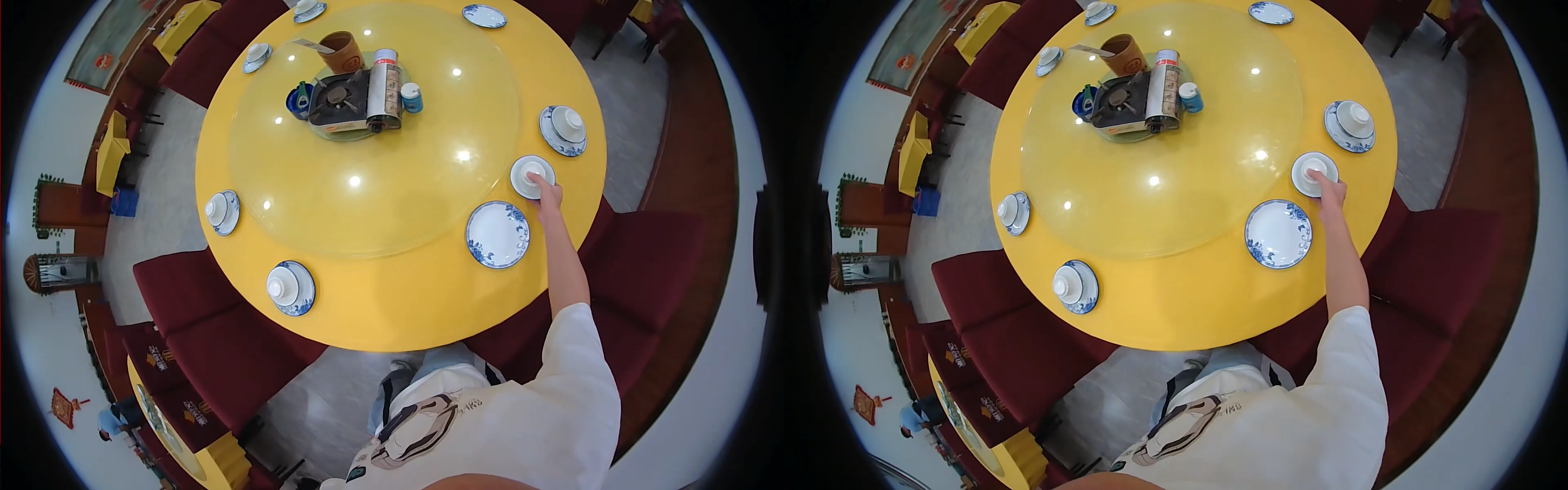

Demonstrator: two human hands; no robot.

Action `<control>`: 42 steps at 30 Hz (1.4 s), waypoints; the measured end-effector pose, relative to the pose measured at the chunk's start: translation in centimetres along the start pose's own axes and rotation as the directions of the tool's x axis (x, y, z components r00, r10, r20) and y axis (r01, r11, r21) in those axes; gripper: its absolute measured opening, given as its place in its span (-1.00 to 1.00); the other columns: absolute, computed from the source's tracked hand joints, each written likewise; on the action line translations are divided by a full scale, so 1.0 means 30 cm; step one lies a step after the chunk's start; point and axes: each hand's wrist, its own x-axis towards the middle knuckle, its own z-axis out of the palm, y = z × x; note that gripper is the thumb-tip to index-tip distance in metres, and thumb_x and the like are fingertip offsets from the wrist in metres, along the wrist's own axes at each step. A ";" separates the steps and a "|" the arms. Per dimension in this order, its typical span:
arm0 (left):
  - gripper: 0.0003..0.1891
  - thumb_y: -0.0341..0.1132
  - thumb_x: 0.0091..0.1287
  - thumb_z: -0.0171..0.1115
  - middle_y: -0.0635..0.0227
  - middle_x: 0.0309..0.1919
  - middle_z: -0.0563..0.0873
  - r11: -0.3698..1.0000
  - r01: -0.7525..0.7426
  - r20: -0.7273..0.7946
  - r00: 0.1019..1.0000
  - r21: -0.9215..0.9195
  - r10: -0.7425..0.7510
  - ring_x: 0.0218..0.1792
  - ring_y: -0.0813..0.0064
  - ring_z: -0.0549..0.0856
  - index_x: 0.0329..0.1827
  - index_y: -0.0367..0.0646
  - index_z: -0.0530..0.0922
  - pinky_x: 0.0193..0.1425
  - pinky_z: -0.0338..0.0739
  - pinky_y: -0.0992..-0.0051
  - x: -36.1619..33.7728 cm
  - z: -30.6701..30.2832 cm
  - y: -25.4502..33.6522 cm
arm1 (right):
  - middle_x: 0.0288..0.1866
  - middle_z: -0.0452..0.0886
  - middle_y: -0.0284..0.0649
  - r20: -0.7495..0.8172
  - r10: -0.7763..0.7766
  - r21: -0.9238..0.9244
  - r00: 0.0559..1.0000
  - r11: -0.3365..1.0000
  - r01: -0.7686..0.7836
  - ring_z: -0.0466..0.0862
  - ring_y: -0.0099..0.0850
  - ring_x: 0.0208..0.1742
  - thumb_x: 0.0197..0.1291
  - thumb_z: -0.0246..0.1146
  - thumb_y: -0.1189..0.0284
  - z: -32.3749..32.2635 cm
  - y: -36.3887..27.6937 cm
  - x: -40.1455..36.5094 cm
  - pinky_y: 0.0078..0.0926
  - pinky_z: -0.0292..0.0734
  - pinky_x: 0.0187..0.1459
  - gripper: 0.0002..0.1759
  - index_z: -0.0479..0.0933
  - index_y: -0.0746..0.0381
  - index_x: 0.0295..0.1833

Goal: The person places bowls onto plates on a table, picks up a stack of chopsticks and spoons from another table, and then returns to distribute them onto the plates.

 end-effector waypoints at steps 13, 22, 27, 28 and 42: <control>-0.65 -0.23 0.27 0.25 0.37 -0.15 0.68 0.990 0.127 0.131 0.982 0.063 -0.134 -0.14 0.56 0.58 -0.01 -0.32 0.60 -0.05 0.48 0.45 -0.204 0.097 -0.193 | -0.12 0.59 -0.13 0.263 0.038 -0.063 0.964 0.998 -0.023 0.67 -0.40 -0.17 -0.16 0.46 0.34 -0.123 0.054 -0.380 -0.43 0.65 -0.24 -0.37 0.40 0.35 0.04; -0.65 -0.23 0.28 0.24 0.37 -0.15 0.68 0.991 0.131 0.127 0.984 -0.009 -0.129 -0.13 0.56 0.58 -0.01 -0.32 0.60 -0.04 0.48 0.45 -0.291 0.140 -0.294 | -0.07 0.59 -0.19 0.290 0.108 -0.233 0.951 0.972 -0.040 0.66 -0.38 -0.15 -0.16 0.46 0.33 -0.044 0.135 -0.407 -0.38 0.62 -0.26 -0.34 0.40 0.28 0.10; -0.65 -0.22 0.28 0.24 0.37 -0.14 0.68 0.934 0.128 -0.013 0.990 -0.335 -0.140 -0.13 0.56 0.58 -0.01 -0.33 0.60 -0.04 0.48 0.45 -0.420 0.360 -0.434 | 0.05 0.54 -0.18 0.462 0.171 -0.092 0.870 0.985 -0.145 0.57 -0.31 0.04 -0.02 0.38 0.39 -0.027 0.177 -0.367 -0.14 0.55 -0.06 -0.40 0.40 0.24 0.19; -0.65 -0.22 0.28 0.24 0.37 -0.14 0.68 0.885 0.109 -0.070 0.985 -0.453 -0.157 -0.13 0.56 0.58 -0.01 -0.33 0.60 -0.04 0.48 0.45 -0.445 0.463 -0.453 | 0.12 0.51 -0.15 0.496 0.165 -0.088 0.853 0.986 -0.140 0.55 -0.29 0.08 0.03 0.35 0.41 -0.019 0.167 -0.370 -0.06 0.54 -0.01 -0.40 0.38 0.26 0.22; -0.64 -0.22 0.29 0.23 0.37 -0.13 0.68 0.280 -0.240 -0.328 0.885 -0.930 -0.331 -0.12 0.56 0.58 0.00 -0.34 0.59 -0.04 0.48 0.44 -0.477 0.809 -0.631 | 0.05 0.53 0.09 0.132 -0.634 -0.839 0.762 0.339 0.427 0.58 -0.18 -0.05 0.08 0.35 0.14 0.050 0.191 -0.488 -0.33 0.51 -0.06 -0.28 0.38 0.42 0.21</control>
